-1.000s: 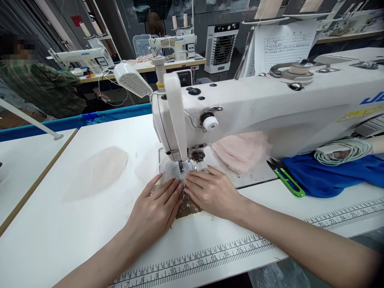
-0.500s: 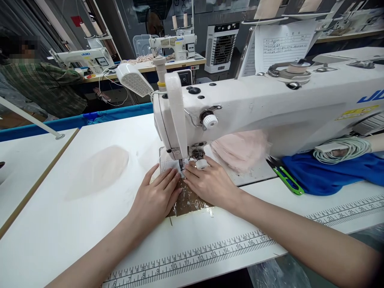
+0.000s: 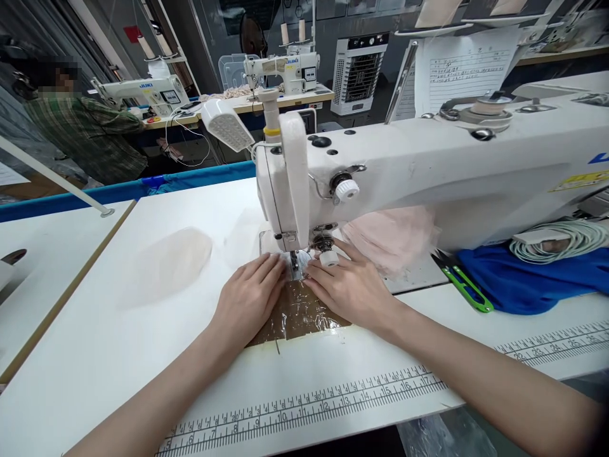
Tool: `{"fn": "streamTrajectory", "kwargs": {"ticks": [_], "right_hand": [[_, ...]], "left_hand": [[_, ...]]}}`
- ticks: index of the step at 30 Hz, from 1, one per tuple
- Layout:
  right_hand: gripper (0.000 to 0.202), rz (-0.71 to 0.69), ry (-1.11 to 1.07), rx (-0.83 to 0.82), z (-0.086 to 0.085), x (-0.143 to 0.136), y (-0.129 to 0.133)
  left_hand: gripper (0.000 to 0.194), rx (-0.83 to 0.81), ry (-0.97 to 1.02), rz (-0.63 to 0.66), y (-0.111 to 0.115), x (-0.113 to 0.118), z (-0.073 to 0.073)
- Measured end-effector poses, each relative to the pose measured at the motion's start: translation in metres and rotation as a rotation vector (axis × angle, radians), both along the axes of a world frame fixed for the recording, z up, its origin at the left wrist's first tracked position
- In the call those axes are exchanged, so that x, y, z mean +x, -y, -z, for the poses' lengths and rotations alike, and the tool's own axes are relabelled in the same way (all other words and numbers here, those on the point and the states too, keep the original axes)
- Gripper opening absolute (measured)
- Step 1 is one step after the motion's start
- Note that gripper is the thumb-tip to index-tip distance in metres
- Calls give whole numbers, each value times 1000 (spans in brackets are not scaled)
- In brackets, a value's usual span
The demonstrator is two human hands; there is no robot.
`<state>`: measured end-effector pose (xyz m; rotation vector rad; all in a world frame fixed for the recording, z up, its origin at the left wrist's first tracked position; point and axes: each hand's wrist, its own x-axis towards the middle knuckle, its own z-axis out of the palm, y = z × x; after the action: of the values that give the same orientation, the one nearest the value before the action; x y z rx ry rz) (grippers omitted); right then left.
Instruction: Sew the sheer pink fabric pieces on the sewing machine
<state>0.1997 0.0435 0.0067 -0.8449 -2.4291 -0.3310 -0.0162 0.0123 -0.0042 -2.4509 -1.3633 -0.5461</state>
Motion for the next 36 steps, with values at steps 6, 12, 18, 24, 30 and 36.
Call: {"fn": "streamTrajectory", "kwargs": {"ticks": [6,12,18,24,30,36], "right_hand": [[23,-53,-34,-10,2,1,1],[69,-338,-190,-590,-26,-14,21],[18,-598,-159,-1601,-62,-58,30],[16,-499,-414,-1811,-61,-102,29],[19,-433,-581,-1649,-59,-155,11],[13,-213,-788,-1339,-41,-218,-52]], "left_hand": [[25,-14,-12,-138,-2,-20,-14],[28,-736,161,69,30,-35,-78],[19,-1294,472,132,43,-65,-116],[21,-1424,629,-24,60,-146,-93],[39,-1031,1051,-96,66,-216,-72],[34,-757,1044,-345,-23,-239,-68]]}}
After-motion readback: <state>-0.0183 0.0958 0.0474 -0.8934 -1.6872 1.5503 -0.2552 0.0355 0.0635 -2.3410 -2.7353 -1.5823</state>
